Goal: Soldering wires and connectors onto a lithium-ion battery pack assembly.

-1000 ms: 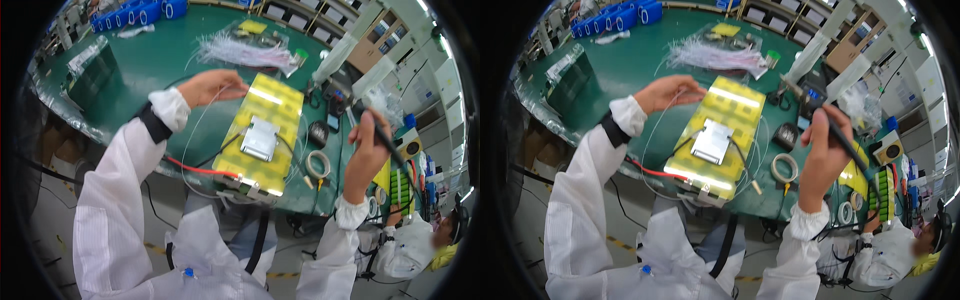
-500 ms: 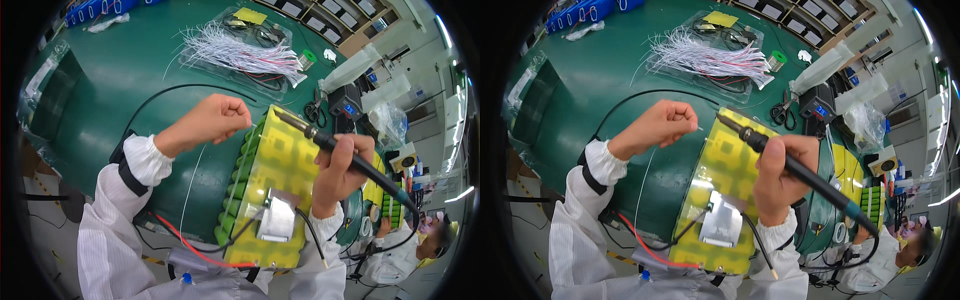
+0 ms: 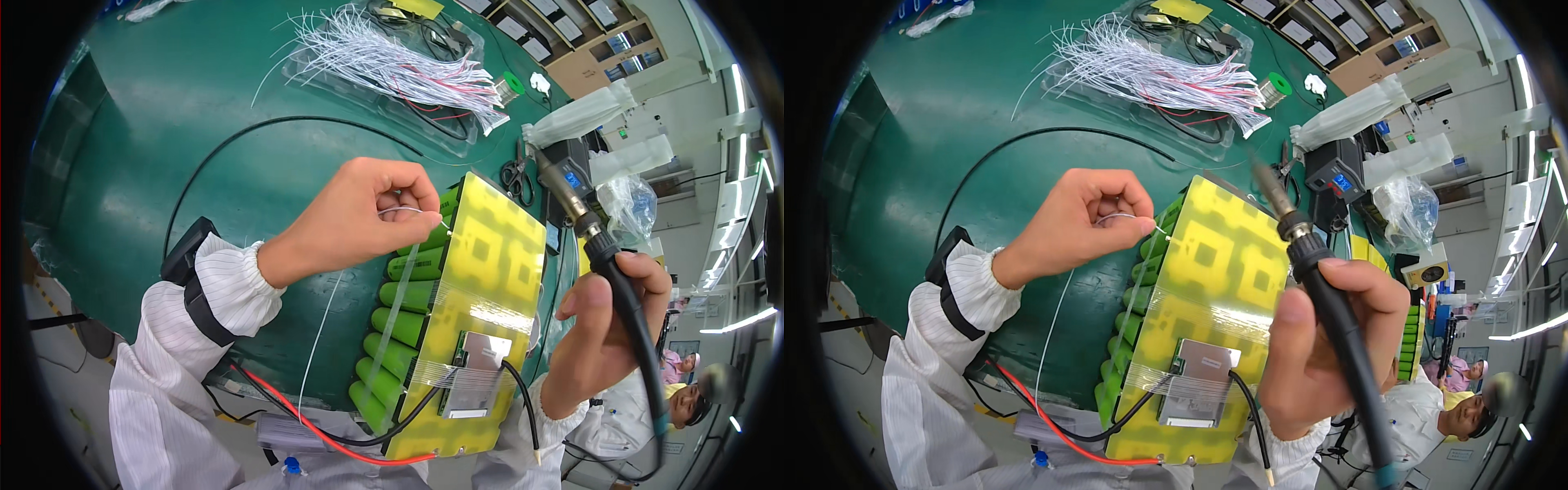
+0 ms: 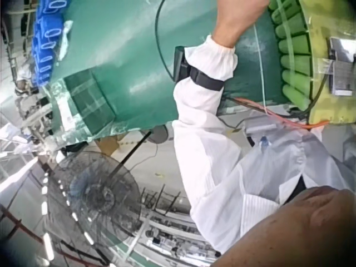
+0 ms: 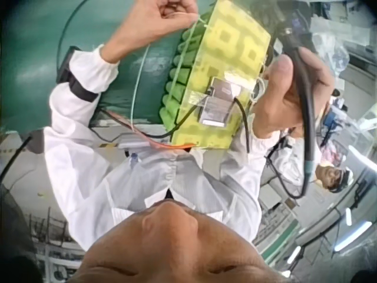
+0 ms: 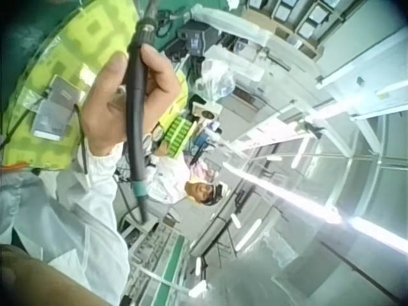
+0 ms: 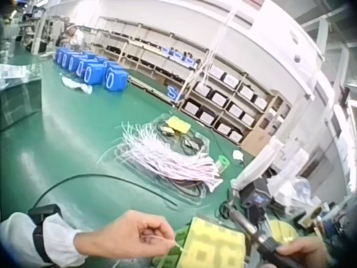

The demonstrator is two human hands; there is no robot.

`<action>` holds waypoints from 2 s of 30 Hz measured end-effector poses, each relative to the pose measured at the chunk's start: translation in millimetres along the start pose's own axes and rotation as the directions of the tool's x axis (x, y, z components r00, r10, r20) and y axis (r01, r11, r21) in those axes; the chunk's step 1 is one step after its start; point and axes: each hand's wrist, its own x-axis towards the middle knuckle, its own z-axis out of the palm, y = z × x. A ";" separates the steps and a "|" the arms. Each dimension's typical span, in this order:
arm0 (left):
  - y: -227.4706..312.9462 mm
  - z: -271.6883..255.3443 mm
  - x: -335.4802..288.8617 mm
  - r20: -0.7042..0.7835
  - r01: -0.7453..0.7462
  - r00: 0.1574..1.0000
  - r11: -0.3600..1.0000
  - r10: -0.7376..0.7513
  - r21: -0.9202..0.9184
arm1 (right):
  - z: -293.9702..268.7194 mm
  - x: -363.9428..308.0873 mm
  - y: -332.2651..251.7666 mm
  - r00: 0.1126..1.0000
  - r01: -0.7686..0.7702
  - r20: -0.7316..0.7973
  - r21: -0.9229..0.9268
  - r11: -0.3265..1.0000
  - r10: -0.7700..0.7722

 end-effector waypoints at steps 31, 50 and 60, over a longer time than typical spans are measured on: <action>-9.5 3.9 1.7 -0.012 -0.157 0.987 0.983 0.159 0.100 | 25.8 -18.0 14.1 0.903 0.404 0.189 -0.063 0.913 -0.386; -9.7 4.7 1.7 -0.010 -0.139 0.990 0.987 0.140 0.079 | 24.1 -17.4 13.9 0.875 0.436 0.256 -0.047 0.899 -0.411; -10.4 3.6 1.5 -0.010 -0.128 0.992 0.989 0.129 0.071 | 21.5 -16.1 13.3 0.855 0.454 0.313 -0.063 0.889 -0.414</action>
